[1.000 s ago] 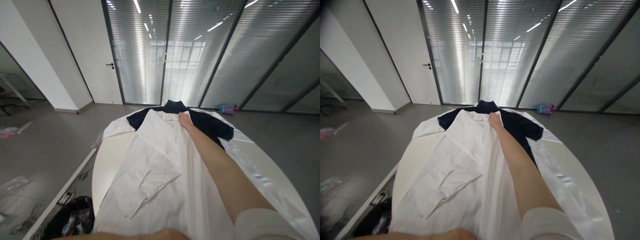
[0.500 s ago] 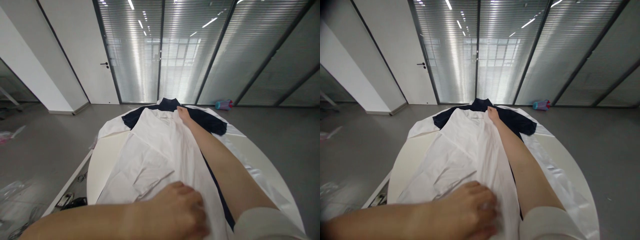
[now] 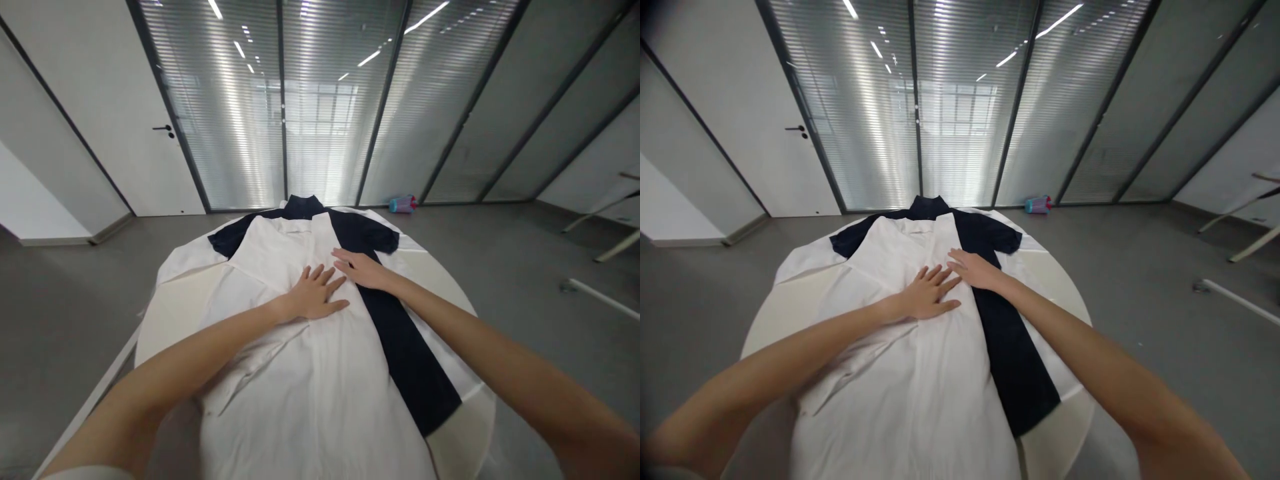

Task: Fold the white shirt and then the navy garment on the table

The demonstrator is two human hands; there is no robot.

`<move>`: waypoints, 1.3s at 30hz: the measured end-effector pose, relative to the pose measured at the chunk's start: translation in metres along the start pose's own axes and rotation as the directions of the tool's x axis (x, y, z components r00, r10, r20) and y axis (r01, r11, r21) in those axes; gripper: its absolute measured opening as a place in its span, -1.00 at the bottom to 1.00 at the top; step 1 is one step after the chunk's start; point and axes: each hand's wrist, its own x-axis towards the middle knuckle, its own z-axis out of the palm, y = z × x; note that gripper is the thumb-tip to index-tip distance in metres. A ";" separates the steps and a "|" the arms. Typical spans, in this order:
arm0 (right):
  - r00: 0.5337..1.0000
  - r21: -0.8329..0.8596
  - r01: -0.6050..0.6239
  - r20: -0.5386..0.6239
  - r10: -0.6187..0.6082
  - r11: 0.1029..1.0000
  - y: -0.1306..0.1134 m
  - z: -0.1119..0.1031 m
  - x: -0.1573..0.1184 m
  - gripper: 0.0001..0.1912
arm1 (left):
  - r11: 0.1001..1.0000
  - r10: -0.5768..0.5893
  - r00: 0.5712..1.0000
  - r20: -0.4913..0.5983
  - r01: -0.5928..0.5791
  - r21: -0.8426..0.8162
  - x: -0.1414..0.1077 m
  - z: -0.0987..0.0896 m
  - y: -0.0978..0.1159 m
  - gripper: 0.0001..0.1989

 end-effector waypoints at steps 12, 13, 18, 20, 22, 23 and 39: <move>0.975 -0.137 0.160 0.178 -0.135 0.978 -0.096 0.038 -0.161 -0.12 | 0.982 -0.187 0.982 -0.003 0.187 -0.034 0.143 0.006 -0.047 -0.24; 0.970 -0.121 0.167 0.199 -0.141 0.978 -0.098 0.037 -0.168 -0.08 | 0.971 -0.230 0.973 0.019 0.231 -0.062 0.150 0.010 -0.050 -0.19; 0.961 -0.088 0.164 0.238 -0.139 0.983 -0.101 0.038 -0.189 -0.05 | 0.943 -0.300 0.954 -0.008 0.295 -0.157 0.169 0.024 -0.063 -0.17; 0.965 -0.108 0.160 0.228 -0.132 0.981 -0.100 0.040 -0.192 -0.07 | 0.935 -0.298 0.953 -0.048 0.281 -0.215 0.171 0.023 -0.068 -0.27; 0.968 -0.143 0.177 0.204 -0.146 0.974 -0.098 0.041 -0.193 -0.08 | 0.923 -0.303 0.947 -0.107 0.263 -0.281 0.169 0.015 -0.081 -0.44; 0.969 -0.165 0.196 0.186 -0.165 0.967 -0.098 0.040 -0.192 -0.08 | 0.914 -0.317 0.937 -0.145 0.261 -0.310 0.165 0.009 -0.091 -0.51; 0.398 -0.124 0.917 0.183 -0.899 0.380 -0.257 0.100 -0.051 -0.79 | 0.707 -0.687 0.700 -0.192 0.586 -0.396 -0.052 -0.089 -0.222 -0.83</move>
